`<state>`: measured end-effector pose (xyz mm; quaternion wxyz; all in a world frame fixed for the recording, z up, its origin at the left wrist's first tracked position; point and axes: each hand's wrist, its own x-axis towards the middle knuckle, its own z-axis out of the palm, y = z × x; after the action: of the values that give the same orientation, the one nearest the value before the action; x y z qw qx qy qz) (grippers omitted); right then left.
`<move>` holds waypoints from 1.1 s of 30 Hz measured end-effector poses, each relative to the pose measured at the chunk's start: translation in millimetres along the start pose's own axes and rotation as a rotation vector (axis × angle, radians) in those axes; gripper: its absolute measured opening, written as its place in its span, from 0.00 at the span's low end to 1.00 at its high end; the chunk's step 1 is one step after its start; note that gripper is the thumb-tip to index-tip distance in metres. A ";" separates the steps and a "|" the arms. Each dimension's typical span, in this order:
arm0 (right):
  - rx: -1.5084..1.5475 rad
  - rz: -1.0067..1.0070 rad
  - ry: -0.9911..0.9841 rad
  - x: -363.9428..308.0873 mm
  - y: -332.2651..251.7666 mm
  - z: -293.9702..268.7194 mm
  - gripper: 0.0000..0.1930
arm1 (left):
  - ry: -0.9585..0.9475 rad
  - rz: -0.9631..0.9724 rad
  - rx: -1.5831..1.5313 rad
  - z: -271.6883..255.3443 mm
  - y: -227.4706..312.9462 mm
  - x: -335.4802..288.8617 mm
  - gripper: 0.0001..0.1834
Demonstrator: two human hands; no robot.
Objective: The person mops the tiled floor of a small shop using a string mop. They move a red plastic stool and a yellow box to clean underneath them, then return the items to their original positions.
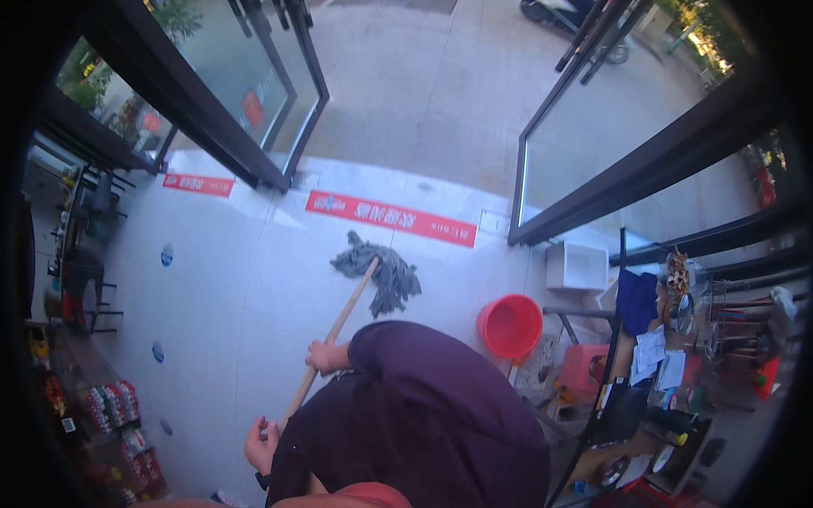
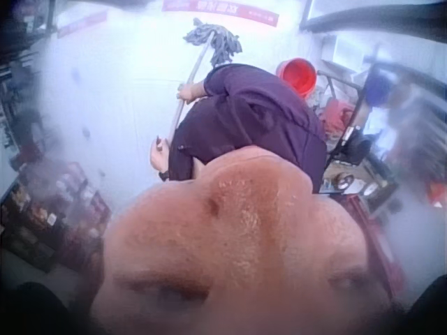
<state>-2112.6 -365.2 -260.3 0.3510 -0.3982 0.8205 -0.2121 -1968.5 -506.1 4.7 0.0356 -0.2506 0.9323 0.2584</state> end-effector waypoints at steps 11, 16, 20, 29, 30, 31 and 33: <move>0.035 0.045 0.105 31.8 94.3 -7.5 0.07 | -0.100 -0.113 -0.033 35.6 20.7 53.3 0.15; -0.120 0.346 0.077 10.3 216.0 -43.9 0.08 | -0.250 -0.184 -0.303 167.6 28.0 105.7 0.16; -0.305 0.547 -0.153 -46.5 290.5 -95.0 0.10 | -0.486 -0.065 -0.290 248.5 46.6 104.9 0.19; -0.437 0.569 -0.373 -72.5 204.7 -83.7 0.18 | -0.541 0.027 -0.121 232.7 -27.0 62.4 0.23; -0.425 0.537 -0.346 -69.9 187.5 -76.3 0.18 | -0.512 0.009 -0.146 223.0 -46.6 53.8 0.23; -0.429 0.525 -0.337 -65.2 167.0 -69.6 0.18 | -0.513 -0.033 -0.181 211.8 -67.3 43.2 0.24; -0.414 0.430 -0.365 -52.5 113.7 -51.5 0.19 | -0.472 -0.103 -0.280 180.2 -118.4 15.3 0.25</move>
<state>-2185.5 -252.2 -276.2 0.4403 -0.3104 0.8350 0.1123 -1935.7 -510.6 -209.0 0.2300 -0.2332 0.8394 0.4338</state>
